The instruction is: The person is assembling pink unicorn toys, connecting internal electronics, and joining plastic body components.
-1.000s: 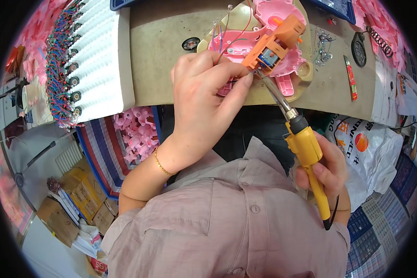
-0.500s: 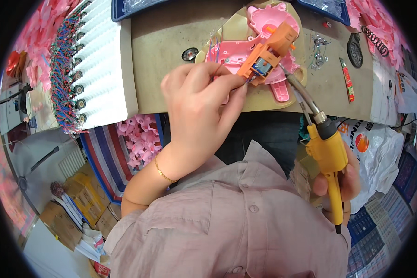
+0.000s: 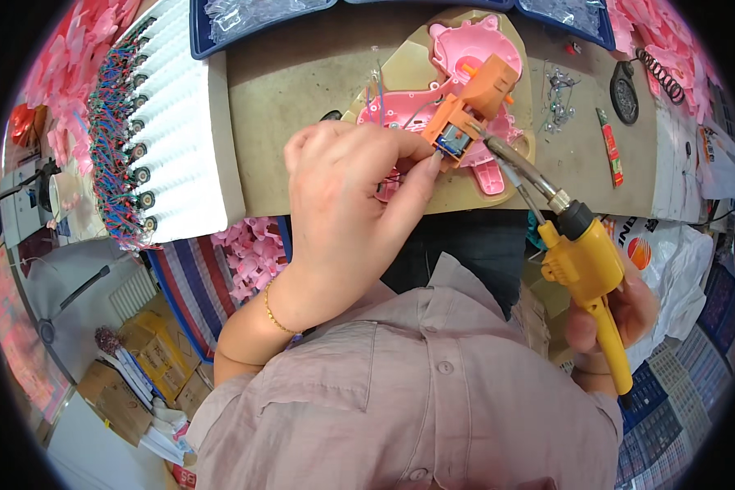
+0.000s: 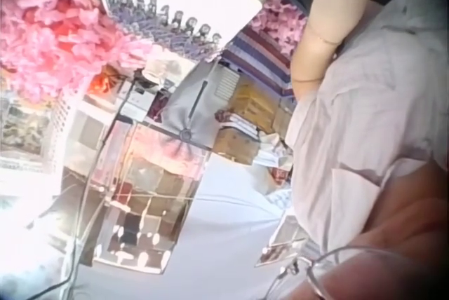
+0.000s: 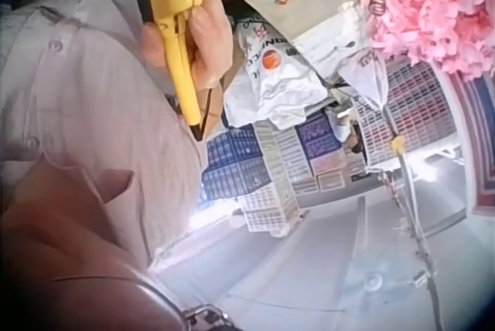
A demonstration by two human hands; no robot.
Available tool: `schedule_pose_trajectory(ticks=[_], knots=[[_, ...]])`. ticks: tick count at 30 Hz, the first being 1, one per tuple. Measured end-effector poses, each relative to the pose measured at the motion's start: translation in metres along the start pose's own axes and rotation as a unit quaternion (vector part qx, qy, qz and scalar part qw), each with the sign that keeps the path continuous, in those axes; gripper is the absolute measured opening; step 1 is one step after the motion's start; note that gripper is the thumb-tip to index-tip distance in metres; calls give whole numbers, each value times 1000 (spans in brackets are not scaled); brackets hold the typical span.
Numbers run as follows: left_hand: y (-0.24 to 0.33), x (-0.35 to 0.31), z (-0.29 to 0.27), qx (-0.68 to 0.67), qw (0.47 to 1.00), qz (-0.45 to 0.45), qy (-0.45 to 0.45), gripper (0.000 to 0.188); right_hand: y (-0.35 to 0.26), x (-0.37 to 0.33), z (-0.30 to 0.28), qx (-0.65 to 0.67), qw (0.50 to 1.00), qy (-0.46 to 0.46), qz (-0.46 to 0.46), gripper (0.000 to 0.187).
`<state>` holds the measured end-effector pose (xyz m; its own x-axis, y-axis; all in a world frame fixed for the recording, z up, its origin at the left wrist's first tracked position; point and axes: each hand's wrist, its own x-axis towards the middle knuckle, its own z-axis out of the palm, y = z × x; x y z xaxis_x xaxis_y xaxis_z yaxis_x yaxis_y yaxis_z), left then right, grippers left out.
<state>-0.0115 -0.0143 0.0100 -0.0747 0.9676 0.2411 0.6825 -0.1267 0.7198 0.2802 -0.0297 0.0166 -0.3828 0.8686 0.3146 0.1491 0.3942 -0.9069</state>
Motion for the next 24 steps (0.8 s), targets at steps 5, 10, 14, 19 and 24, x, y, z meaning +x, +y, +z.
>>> schedule_pose_trajectory(ticks=[5,10,14,19,24], knots=[[3,6,-5,59,998,29,-3,8,-1,0,1,0,1000,-2,4,67],[2,7,-5,39,999,2,-8,8,2,7,8,1,1000,-1,5,67],[3,6,-2,47,999,5,1,8,0,3,8,3,1000,-3,5,67],[4,7,-2,54,998,10,-1,8,-4,-1,7,2,1000,-3,6,66],[5,7,-3,59,998,18,-5,9,-3,5,21,3,1000,-3,7,66]])
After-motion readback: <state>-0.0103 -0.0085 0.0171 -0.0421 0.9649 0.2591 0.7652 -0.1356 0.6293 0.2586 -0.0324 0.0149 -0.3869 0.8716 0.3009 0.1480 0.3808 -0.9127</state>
